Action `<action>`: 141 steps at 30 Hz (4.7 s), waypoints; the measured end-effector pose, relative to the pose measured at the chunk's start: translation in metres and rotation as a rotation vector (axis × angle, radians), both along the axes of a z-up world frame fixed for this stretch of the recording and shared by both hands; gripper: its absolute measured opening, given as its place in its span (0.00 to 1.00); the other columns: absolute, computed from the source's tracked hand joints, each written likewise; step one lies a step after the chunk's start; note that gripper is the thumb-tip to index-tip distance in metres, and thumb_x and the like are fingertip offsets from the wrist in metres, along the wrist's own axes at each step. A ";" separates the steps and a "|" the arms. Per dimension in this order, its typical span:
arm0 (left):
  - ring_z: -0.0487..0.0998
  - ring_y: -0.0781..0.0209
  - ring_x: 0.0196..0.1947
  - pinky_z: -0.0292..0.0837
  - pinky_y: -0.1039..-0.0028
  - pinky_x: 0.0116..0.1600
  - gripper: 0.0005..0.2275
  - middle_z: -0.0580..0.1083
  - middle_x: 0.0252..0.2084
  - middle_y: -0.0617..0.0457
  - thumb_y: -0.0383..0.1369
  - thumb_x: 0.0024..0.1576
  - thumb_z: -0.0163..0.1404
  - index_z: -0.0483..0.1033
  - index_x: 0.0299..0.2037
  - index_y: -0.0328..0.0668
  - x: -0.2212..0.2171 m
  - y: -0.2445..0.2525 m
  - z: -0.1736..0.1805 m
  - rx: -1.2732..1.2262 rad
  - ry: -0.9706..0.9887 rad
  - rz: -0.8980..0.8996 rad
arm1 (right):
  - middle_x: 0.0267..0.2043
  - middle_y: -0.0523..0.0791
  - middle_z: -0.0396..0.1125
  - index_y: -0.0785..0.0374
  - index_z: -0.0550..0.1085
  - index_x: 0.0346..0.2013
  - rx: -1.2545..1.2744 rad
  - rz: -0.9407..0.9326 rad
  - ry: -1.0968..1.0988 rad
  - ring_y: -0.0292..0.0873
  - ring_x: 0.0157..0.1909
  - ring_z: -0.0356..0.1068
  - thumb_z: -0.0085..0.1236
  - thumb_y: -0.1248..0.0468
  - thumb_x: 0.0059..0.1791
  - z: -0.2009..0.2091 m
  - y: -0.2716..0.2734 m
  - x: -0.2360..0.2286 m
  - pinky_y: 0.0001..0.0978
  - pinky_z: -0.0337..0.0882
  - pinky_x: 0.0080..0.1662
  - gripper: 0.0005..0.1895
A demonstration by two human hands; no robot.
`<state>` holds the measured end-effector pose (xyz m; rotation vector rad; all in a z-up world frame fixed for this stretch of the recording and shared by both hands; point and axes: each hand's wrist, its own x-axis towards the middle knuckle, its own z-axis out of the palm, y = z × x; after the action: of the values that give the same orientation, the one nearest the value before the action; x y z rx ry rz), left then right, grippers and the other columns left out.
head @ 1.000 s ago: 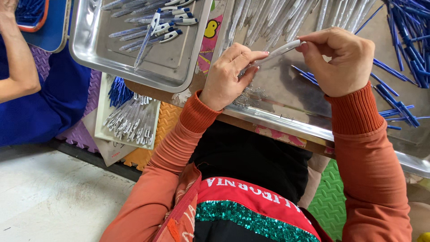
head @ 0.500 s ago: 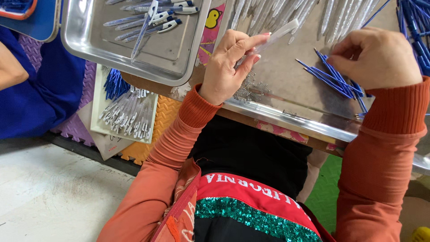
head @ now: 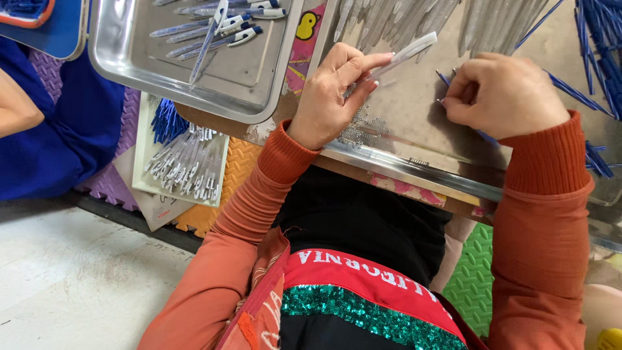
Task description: The person assembles pens by inserting blue ink cartridges into clear plastic pen bodies. They handle the components by hand, aligning the cartridge with the body and pushing it in until it clicks into place. The assembled pens are placed into a metal tray.
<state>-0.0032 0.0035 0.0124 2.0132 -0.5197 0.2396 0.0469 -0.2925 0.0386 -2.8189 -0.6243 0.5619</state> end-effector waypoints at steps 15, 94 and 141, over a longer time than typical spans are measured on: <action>0.75 0.68 0.38 0.81 0.77 0.49 0.18 0.68 0.46 0.58 0.20 0.67 0.57 0.74 0.63 0.53 0.003 -0.001 -0.006 0.078 -0.073 0.025 | 0.48 0.44 0.74 0.53 0.79 0.47 -0.364 -0.013 0.010 0.50 0.50 0.75 0.48 0.51 0.55 0.022 0.036 -0.014 0.48 0.80 0.43 0.16; 0.76 0.64 0.38 0.76 0.71 0.44 0.12 0.71 0.43 0.61 0.36 0.66 0.57 0.77 0.59 0.60 0.005 -0.001 -0.017 0.158 -0.018 -0.009 | 0.43 0.53 0.74 0.73 0.85 0.49 0.724 0.020 -0.501 0.45 0.41 0.70 0.74 0.83 0.60 -0.008 0.030 -0.027 0.36 0.72 0.50 0.08; 0.78 0.61 0.35 0.75 0.68 0.45 0.10 0.77 0.39 0.60 0.44 0.65 0.50 0.78 0.53 0.60 0.003 -0.003 -0.014 0.117 0.052 0.047 | 0.42 0.52 0.71 0.68 0.86 0.49 0.626 0.019 -0.481 0.43 0.37 0.69 0.72 0.78 0.60 -0.027 0.032 -0.021 0.34 0.71 0.49 0.06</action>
<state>-0.0006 0.0003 -0.0011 2.1413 -0.4628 0.1885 0.0257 -0.2602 0.0112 -2.3315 -0.7455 -0.2918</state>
